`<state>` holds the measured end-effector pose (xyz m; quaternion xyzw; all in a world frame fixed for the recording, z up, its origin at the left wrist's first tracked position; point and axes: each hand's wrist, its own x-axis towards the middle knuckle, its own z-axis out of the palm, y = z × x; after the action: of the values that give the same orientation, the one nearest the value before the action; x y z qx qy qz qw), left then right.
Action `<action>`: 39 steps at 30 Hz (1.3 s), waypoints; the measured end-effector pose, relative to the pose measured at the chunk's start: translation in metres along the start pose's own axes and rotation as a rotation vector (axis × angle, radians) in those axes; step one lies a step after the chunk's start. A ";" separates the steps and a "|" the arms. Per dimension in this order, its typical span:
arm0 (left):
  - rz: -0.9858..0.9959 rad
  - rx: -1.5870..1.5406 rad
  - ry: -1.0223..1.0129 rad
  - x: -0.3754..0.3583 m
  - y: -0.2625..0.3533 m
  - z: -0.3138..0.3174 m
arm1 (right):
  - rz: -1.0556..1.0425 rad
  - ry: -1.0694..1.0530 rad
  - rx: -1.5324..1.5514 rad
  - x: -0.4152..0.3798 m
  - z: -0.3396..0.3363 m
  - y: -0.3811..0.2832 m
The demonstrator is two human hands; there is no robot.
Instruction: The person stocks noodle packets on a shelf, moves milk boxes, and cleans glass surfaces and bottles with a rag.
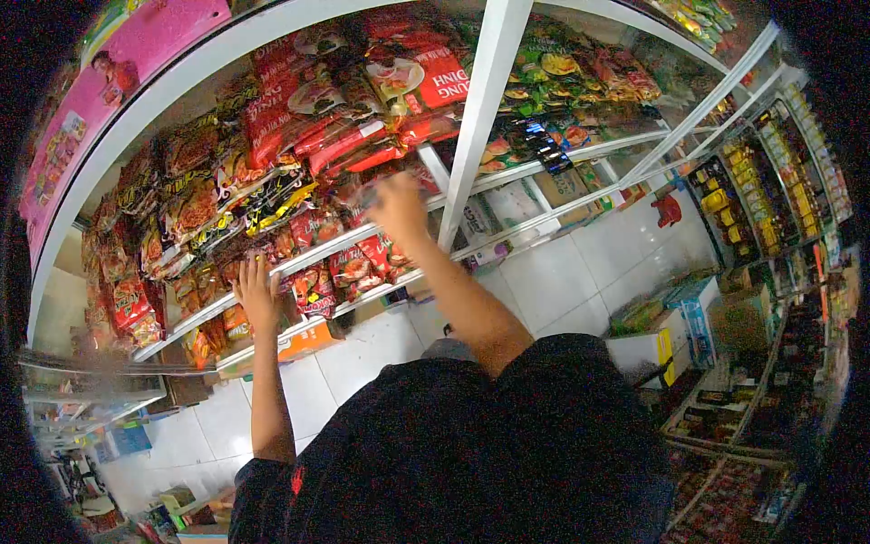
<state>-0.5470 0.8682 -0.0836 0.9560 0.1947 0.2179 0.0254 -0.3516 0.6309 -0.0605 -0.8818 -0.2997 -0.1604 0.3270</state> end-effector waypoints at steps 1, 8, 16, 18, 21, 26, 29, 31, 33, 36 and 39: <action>-0.003 -0.004 0.003 0.000 0.000 0.001 | 0.050 0.074 -0.059 0.002 -0.011 0.012; 0.011 -0.052 0.015 -0.001 0.001 -0.003 | -0.161 -0.063 0.058 -0.026 0.051 -0.126; 0.012 -0.054 0.030 0.000 0.001 -0.006 | 0.175 0.149 -0.087 0.005 -0.021 0.007; -0.013 -0.151 0.023 0.001 0.012 -0.014 | 0.105 -0.011 -0.205 0.005 -0.001 -0.017; 0.085 -0.486 0.063 0.014 0.051 -0.022 | 0.048 -0.193 0.060 -0.012 0.031 -0.105; 0.222 -0.578 0.043 0.049 0.103 -0.012 | 0.371 -0.497 1.241 -0.007 -0.005 -0.072; 0.284 -0.309 0.141 0.052 0.115 -0.005 | 0.372 -0.695 1.081 -0.030 -0.047 -0.009; 0.273 -0.360 0.179 0.049 0.073 -0.005 | 0.171 -0.780 0.839 -0.049 -0.088 0.022; 0.010 -0.257 0.172 0.040 0.017 -0.027 | 0.469 -0.930 0.818 -0.068 -0.114 0.088; -0.425 -0.002 0.338 0.018 -0.054 -0.027 | 0.615 -0.397 0.723 -0.063 -0.196 0.130; -0.354 -0.057 0.260 0.037 0.011 -0.029 | 0.436 0.137 0.222 -0.043 -0.218 0.256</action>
<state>-0.5245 0.8716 -0.0405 0.8696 0.3549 0.3370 0.0652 -0.2415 0.3108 -0.0433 -0.8712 -0.0955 -0.1117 0.4684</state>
